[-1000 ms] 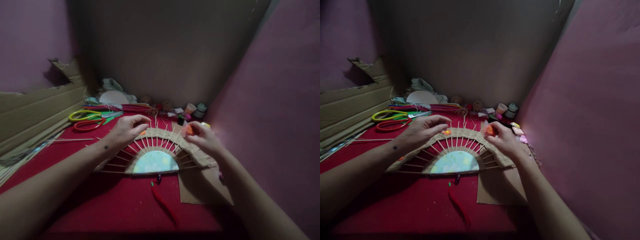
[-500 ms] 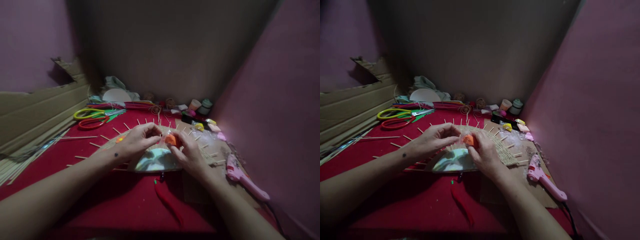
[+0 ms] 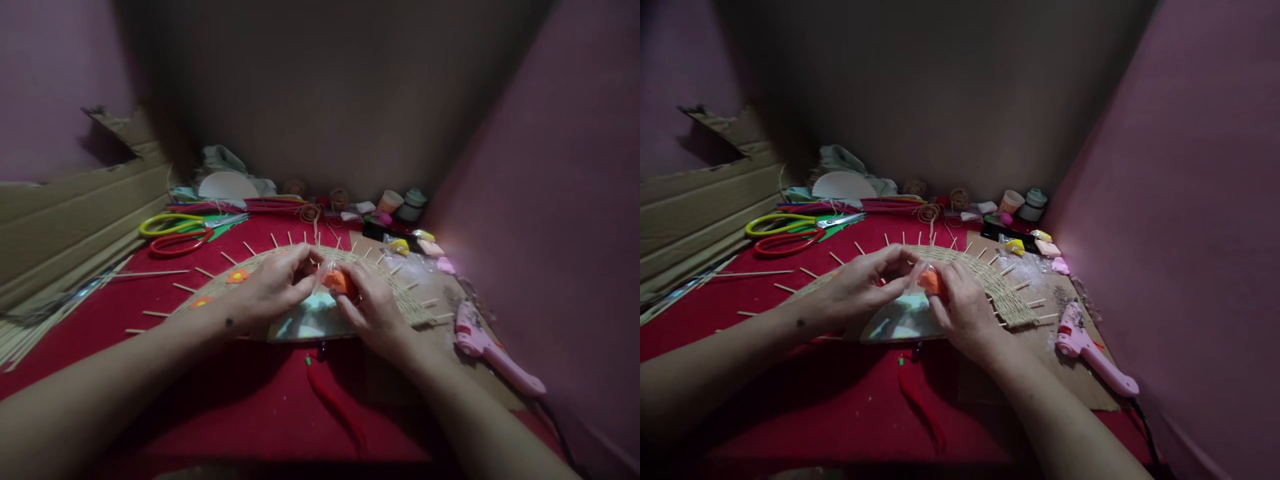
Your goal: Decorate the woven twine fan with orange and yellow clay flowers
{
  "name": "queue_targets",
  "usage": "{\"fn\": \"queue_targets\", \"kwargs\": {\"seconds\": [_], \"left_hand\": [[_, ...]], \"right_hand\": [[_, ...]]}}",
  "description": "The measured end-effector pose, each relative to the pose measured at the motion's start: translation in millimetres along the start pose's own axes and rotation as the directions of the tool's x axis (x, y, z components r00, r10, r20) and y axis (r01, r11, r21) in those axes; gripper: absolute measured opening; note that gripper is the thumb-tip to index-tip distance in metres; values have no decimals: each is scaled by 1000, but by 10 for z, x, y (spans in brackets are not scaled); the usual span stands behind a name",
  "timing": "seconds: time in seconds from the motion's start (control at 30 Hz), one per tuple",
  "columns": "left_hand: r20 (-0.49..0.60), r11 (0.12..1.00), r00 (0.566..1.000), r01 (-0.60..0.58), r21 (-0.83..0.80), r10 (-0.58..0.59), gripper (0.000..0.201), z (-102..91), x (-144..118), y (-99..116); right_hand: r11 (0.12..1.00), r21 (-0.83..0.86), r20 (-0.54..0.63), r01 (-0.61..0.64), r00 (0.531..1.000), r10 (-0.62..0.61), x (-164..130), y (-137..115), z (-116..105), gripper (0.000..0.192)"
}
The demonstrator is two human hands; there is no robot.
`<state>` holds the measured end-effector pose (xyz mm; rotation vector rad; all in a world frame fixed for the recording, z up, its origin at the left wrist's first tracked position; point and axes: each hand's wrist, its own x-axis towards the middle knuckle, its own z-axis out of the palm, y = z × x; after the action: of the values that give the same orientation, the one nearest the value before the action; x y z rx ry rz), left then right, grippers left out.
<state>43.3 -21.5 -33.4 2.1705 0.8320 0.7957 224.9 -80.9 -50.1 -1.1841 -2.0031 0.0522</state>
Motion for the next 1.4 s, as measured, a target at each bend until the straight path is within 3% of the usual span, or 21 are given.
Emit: {"fn": "queue_targets", "kwargs": {"seconds": [0.17,0.3,0.43,0.7,0.9,1.17,1.27,1.33,1.4], "left_hand": [[-125,1000,992,-6,-13,4,16,1,-2,-15],[-78,999,997,27,39,-24,11,-37,3,50],[-59,998,998,23,-51,-26,15,-52,1,42],[-53,992,999,-13,-129,6,15,-12,-8,-18],[-52,990,992,-113,80,117,13,7,-27,49],[-57,954,962,-255,159,267,11,24,-91,107],[-23,976,984,-173,130,177,13,5,-86,155],[30,1000,999,-24,14,24,11,-38,-66,177],[107,966,983,169,-194,-151,11,-108,-37,175]], "right_hand": [[980,177,18,-92,996,91,-7,-56,-24,23],[977,188,17,-98,995,97,-18,-18,-24,23],[977,187,35,-101,995,97,-27,33,-13,28],[967,205,191,-152,975,113,-31,-40,-5,33],[962,224,203,-154,973,108,-37,-53,-5,32],[954,264,242,-140,967,74,-36,-68,-17,26],[943,300,258,-141,964,62,-36,-68,-22,28],[938,316,262,-144,963,60,-32,-63,-29,28],[936,316,249,-157,965,78,-31,-50,-36,28]]}}
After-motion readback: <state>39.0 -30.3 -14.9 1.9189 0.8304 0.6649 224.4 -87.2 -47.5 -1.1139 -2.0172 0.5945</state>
